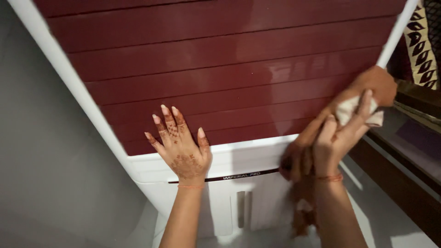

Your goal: The person wipes the maroon front panel and white frame of an air cooler using a brown cloth. They systematically clean the horizontal slats and the lower white section of the appliance.

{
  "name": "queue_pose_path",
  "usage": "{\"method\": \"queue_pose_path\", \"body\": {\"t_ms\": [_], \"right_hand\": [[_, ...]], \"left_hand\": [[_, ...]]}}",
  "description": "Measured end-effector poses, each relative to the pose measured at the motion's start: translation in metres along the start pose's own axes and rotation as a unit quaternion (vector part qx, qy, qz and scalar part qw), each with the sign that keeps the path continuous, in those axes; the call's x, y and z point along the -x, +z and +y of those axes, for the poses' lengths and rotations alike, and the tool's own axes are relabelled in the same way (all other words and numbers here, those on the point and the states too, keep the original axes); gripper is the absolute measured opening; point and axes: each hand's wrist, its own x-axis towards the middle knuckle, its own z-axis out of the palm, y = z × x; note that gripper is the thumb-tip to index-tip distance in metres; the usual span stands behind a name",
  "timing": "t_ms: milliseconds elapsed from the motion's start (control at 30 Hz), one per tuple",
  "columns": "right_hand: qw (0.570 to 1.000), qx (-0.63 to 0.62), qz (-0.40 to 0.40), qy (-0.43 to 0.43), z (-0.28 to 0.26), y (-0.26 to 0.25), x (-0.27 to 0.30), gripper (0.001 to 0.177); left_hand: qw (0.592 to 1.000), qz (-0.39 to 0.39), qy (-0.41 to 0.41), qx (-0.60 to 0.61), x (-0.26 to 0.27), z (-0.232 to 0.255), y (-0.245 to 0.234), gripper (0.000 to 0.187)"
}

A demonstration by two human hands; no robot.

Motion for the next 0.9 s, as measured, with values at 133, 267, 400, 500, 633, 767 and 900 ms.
{"method": "queue_pose_path", "body": {"t_ms": [133, 267, 400, 500, 633, 767, 900], "right_hand": [[0.997, -0.047, -0.067, -0.005, -0.043, 0.02, -0.005, 0.063], [0.976, -0.109, -0.186, -0.018, -0.107, 0.059, 0.006, 0.048], [0.94, -0.131, -0.262, -0.176, -0.151, 0.07, 0.007, 0.045], [0.91, -0.097, -0.27, -0.299, -0.152, 0.066, 0.004, 0.046], [0.935, -0.049, -0.111, -0.333, -0.096, 0.057, -0.011, 0.046], [0.991, -0.123, -0.044, 0.018, -0.018, 0.054, -0.024, 0.048], [0.999, -0.042, -0.029, 0.01, 0.036, 0.02, -0.029, 0.072]], "left_hand": [[1.0, 0.005, 0.001, 0.003, 0.001, 0.0, 0.001, 0.066], [1.0, -0.001, 0.001, 0.0, 0.0, -0.001, 0.001, 0.066], [1.0, 0.012, 0.002, 0.019, 0.0, -0.002, 0.001, 0.067], [0.999, 0.015, 0.004, 0.031, -0.001, -0.002, 0.001, 0.067], [1.0, -0.001, -0.001, -0.003, -0.001, -0.001, -0.002, 0.067], [1.0, 0.007, 0.003, -0.002, -0.001, 0.0, 0.0, 0.067], [1.0, 0.0, 0.0, -0.01, 0.0, -0.001, 0.001, 0.067]]}}
